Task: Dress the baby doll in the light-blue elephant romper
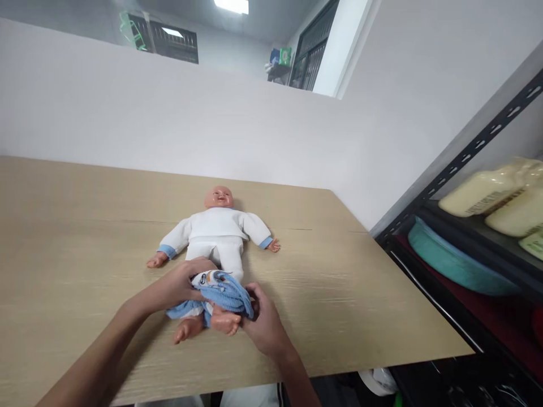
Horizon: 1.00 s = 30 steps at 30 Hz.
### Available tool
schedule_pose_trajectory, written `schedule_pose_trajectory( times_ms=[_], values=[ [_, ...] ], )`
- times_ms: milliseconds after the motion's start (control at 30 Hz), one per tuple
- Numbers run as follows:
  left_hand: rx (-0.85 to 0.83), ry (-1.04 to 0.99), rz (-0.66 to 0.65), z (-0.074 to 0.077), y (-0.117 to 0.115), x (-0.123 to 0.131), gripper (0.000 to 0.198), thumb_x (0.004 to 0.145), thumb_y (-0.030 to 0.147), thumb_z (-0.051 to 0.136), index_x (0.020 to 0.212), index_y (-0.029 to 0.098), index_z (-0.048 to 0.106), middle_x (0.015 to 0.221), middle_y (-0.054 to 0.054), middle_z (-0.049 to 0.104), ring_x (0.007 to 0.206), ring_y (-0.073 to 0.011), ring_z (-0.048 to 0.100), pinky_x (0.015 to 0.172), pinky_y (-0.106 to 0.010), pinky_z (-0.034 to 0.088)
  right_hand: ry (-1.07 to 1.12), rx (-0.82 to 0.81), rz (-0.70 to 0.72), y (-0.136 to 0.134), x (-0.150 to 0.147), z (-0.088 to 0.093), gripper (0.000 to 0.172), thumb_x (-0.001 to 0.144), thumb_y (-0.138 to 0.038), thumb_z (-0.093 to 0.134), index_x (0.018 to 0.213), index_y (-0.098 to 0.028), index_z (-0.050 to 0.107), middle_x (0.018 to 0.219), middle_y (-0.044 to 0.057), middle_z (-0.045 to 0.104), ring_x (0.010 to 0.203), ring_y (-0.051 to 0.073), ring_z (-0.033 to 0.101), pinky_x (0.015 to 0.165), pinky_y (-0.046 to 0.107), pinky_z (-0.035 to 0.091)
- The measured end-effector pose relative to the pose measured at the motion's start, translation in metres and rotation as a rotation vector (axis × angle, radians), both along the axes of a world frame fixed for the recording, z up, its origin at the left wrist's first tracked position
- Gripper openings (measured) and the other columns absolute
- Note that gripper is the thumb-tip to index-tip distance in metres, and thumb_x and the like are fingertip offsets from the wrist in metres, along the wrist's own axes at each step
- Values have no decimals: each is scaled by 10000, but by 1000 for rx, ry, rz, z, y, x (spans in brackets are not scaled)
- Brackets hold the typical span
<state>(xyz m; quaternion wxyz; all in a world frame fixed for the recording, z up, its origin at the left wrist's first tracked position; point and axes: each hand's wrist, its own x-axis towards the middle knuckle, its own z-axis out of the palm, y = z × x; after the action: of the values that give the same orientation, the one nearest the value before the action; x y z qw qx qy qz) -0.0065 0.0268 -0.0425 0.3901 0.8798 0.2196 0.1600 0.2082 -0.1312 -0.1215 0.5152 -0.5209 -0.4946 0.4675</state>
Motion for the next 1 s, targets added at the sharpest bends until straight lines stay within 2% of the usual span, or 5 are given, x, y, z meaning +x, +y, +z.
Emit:
schedule_pose_trajectory(
  times_ms=[133, 333, 600, 767, 1000],
  values=[
    [-62, 50, 5, 8, -5, -1, 419, 772, 524, 876, 962, 194, 701, 917, 6, 684, 877, -227, 619, 761, -289, 454, -103, 12, 102, -8, 11, 23, 392, 902, -319, 740, 1254, -250, 581, 1189, 70, 683, 1096, 247, 663, 984, 378, 529],
    [-231, 33, -1, 19, -15, 2, 388, 958, 505, 674, 1242, 242, 698, 1165, -11, 758, 1082, -268, 680, 944, -309, 499, -30, -52, 71, 7, 24, 33, 352, 987, -568, 601, 1114, -242, 639, 1058, 47, 680, 1012, 236, 637, 921, 351, 537],
    [-57, -12, 310, 21, -27, 9, 398, 976, 568, 621, 1170, 226, 682, 1109, -30, 749, 1052, -279, 681, 937, -341, 515, -206, -14, 18, 57, 37, 34, 383, 1001, -599, 531, 1025, -227, 619, 964, 20, 643, 921, 218, 598, 861, 339, 494],
    [26, -24, 490, 20, -34, -19, 446, 926, 587, 676, 1226, 257, 655, 1259, -75, 691, 1229, -324, 602, 1080, -433, 473, -438, 127, 71, 67, 38, 56, 282, 922, -488, 699, 969, -220, 627, 922, 5, 596, 878, 196, 556, 826, 324, 456],
    [-259, 76, 372, 2, -32, -72, 545, 874, 551, 757, 1351, 337, 603, 1475, -50, 590, 1439, -349, 467, 1205, -447, 404, -580, 129, 229, 70, 30, 84, 289, 890, -458, 760, 1088, -257, 700, 1182, 57, 594, 1159, 250, 577, 1068, 396, 431]
  ],
)
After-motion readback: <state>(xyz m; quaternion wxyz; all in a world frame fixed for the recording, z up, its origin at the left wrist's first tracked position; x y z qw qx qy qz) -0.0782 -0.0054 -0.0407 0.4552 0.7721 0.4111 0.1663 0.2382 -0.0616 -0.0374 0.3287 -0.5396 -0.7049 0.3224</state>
